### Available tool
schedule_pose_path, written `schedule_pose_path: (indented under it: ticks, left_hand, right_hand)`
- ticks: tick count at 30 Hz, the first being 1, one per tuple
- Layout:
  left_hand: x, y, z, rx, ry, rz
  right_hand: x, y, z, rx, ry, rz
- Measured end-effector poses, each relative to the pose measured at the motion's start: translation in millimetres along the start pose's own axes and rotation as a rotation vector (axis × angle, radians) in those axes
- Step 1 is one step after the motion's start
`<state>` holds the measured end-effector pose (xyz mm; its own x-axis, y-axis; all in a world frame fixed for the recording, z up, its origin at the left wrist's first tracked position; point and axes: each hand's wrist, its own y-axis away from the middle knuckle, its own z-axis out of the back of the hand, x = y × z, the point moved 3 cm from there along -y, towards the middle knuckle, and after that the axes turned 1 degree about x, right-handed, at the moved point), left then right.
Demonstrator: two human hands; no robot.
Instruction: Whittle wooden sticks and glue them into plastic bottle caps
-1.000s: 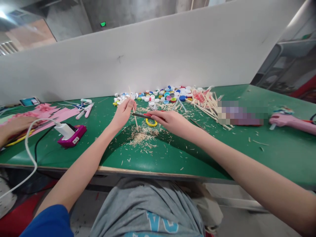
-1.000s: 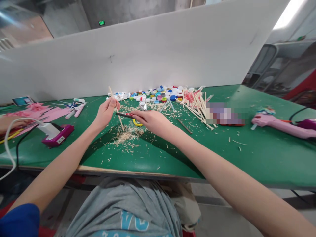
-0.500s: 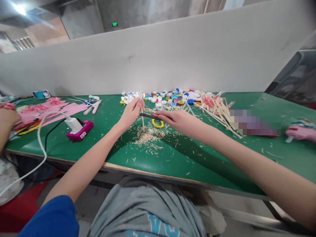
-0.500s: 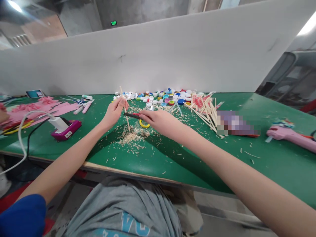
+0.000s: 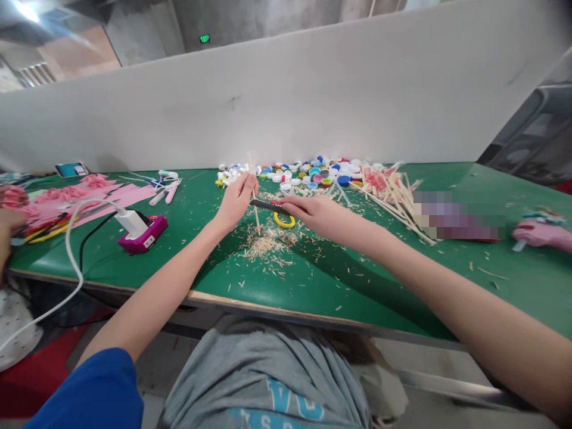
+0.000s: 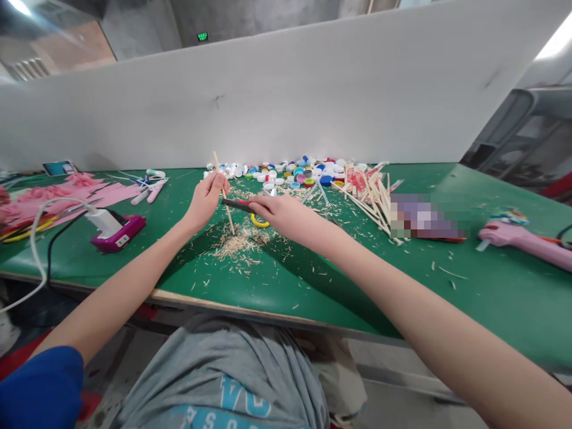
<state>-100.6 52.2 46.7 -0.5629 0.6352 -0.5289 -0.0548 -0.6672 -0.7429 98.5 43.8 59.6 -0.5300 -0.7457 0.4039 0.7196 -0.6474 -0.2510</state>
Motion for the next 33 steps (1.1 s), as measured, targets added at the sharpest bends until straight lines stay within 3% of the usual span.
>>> schedule_pose_path:
  ticks: [8, 24, 33]
  left_hand:
    - [6.9, 1.4, 3.3, -0.033, -0.007, 0.015]
    - [10.5, -3.8, 1.7, 0.013, -0.013, -0.008]
    - [5.6, -2.7, -1.9, 0.044, 0.012, -0.039]
  right_hand:
    - [-0.2, -8.6, -11.4, -0.033, 0.001, -0.046]
    - [8.2, 3.1, 4.6, 0.028, -0.001, -0.051]
    - [10.7, -0.8, -6.9, -0.017, 0.073, -0.078]
